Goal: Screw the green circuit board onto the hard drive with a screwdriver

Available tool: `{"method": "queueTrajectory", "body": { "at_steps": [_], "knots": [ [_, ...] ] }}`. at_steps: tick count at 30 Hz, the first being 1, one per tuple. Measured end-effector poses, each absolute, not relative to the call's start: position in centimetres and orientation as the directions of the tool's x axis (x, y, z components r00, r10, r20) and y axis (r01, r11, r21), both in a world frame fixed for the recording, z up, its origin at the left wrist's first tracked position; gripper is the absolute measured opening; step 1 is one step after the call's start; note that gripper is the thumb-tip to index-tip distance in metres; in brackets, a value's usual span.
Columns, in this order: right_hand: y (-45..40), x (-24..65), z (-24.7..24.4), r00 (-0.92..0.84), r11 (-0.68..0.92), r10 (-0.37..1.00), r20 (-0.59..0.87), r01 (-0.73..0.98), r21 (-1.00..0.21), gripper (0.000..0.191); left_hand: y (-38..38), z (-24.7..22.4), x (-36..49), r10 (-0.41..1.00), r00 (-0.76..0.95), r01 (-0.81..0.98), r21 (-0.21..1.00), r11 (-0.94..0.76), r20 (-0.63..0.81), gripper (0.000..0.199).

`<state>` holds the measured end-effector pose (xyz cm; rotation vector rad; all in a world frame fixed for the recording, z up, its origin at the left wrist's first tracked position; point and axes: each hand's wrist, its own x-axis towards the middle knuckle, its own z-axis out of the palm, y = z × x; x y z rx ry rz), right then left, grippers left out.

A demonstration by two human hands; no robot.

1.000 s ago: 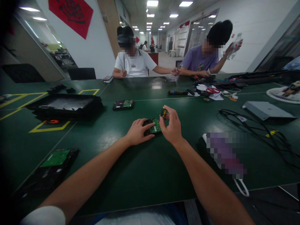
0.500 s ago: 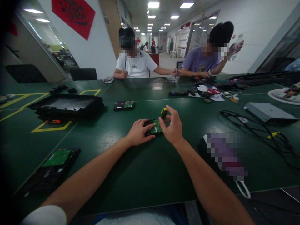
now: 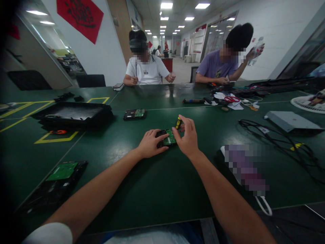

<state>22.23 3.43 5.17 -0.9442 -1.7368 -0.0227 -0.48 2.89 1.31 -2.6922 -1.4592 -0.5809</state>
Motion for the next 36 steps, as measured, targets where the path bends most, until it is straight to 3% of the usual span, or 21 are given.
{"method": "queueTrajectory", "body": {
  "at_steps": [13,19,25,36],
  "knots": [
    [3.54,22.24,5.05,-0.077,0.698,0.560,0.825,0.580,-0.420,0.056,2.84,1.46,-0.47,0.811,0.489,0.815,0.164,-0.555,0.321,0.071],
    [3.49,21.92,4.86,-0.032,0.685,0.596,0.802,0.542,-0.487,0.057,2.84,1.43,-0.47,0.814,0.486,0.815,0.169,-0.554,0.319,0.070],
    [3.34,22.24,5.31,-0.070,0.671,0.579,0.812,0.607,-0.426,0.057,2.77,1.53,-0.48,0.814,0.483,0.816,0.172,-0.552,0.322,0.070],
    [3.33,22.15,5.29,-0.057,0.676,0.585,0.809,0.585,-0.448,0.055,2.76,1.58,-0.47,0.814,0.489,0.819,0.158,-0.552,0.314,0.070]
  ]
}}
